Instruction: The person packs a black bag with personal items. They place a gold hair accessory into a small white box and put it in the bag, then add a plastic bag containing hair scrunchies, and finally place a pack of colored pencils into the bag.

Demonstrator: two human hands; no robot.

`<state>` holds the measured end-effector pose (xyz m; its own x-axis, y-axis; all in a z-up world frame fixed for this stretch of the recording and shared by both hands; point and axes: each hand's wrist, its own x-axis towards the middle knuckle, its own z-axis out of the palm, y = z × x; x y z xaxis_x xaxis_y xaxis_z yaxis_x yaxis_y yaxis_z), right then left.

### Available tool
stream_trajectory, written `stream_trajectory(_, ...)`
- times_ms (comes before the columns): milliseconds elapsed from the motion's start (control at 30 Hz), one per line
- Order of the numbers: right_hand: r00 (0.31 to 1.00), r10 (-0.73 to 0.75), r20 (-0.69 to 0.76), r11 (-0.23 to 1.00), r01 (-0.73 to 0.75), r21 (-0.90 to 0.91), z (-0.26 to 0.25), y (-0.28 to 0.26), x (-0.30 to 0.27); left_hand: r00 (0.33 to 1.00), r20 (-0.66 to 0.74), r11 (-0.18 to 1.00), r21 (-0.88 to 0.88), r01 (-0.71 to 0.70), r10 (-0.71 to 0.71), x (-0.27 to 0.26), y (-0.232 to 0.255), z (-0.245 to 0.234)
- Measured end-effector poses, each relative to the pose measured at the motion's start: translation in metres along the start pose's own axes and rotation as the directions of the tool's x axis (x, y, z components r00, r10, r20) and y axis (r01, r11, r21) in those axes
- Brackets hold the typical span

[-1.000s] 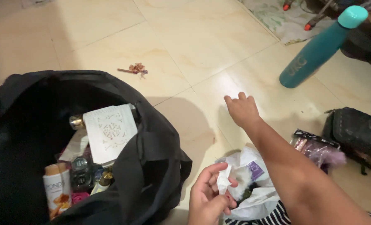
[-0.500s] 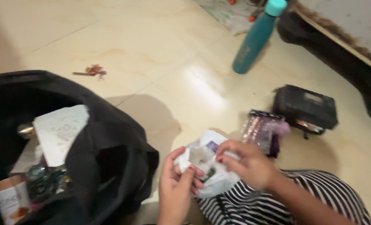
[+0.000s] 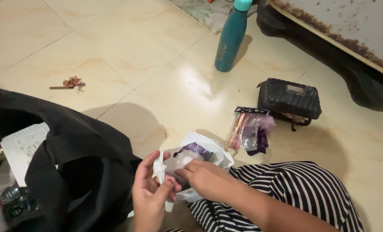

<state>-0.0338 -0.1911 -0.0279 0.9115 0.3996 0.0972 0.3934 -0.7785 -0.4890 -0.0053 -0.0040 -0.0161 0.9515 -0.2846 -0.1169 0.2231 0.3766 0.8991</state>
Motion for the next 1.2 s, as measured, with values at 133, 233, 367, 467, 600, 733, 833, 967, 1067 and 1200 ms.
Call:
stream_trajectory(133, 0.989, -0.103, -0.109, 0.995, 0.101, -0.024, 0.005, 0.014, 0.001, 1.0, 0.002, 1.0, 0.021, 0.022, -0.022, -0.001, 0.002, -0.001)
stream_trajectory(233, 0.96, -0.108, -0.259, 0.988, 0.074, -0.137, -0.017, 0.042, -0.006, 0.999, -0.019, 0.999, 0.013, 0.043, -0.042, -0.001, 0.004, -0.001)
stream_trajectory(367, 0.479, 0.874, -0.086, 0.467, -0.875, -0.123, -0.09, 0.142, -0.045, 0.999, -0.024, 0.999, -0.009, 0.047, -0.047, -0.002, 0.001, -0.005)
stream_trajectory(467, 0.386, 0.922, 0.013, 0.374, -0.884, -0.279, -0.085, 0.2, -0.071, 0.998, 0.005, 0.997, -0.046, 0.067, -0.067, 0.001, -0.001, -0.004)
stream_trajectory(600, 0.224, 0.942, 0.25, 0.245, -0.968, -0.053, -0.048, 0.228, -0.072, 0.998, 0.009, 0.996, -0.06, 0.06, -0.059, 0.002, 0.002, -0.002)
stream_trajectory(733, 0.273, 0.955, 0.117, 0.279, -0.959, -0.046, -0.062, 0.22, -0.062, 1.0, -0.001, 0.998, -0.066, 0.022, -0.022, 0.001, 0.004, -0.002)
stream_trajectory(833, 0.345, 0.93, 0.126, 0.206, -0.774, 0.598, -0.076, 0.201, -0.078, 0.999, 0.005, 0.995, -0.086, 0.042, -0.042, 0.0, 0.001, -0.003)
stream_trajectory(967, 0.581, 0.807, 0.107, 0.152, -0.378, 0.913, -0.083, 0.167, -0.09, 0.998, 0.013, 0.997, -0.045, 0.064, -0.064, 0.002, 0.003, 0.0)
stream_trajectory(1067, 0.703, 0.706, 0.078, 0.11, -0.219, 0.97, -0.074, 0.141, -0.084, 0.999, 0.022, 0.998, -0.054, 0.04, -0.039, 0.002, 0.005, 0.0)
stream_trajectory(1200, 0.755, 0.644, 0.123, 0.067, -0.215, 0.974, -0.061, 0.113, -0.06, 0.997, 0.022, 0.997, -0.028, 0.074, -0.074, 0.002, 0.001, 0.001)
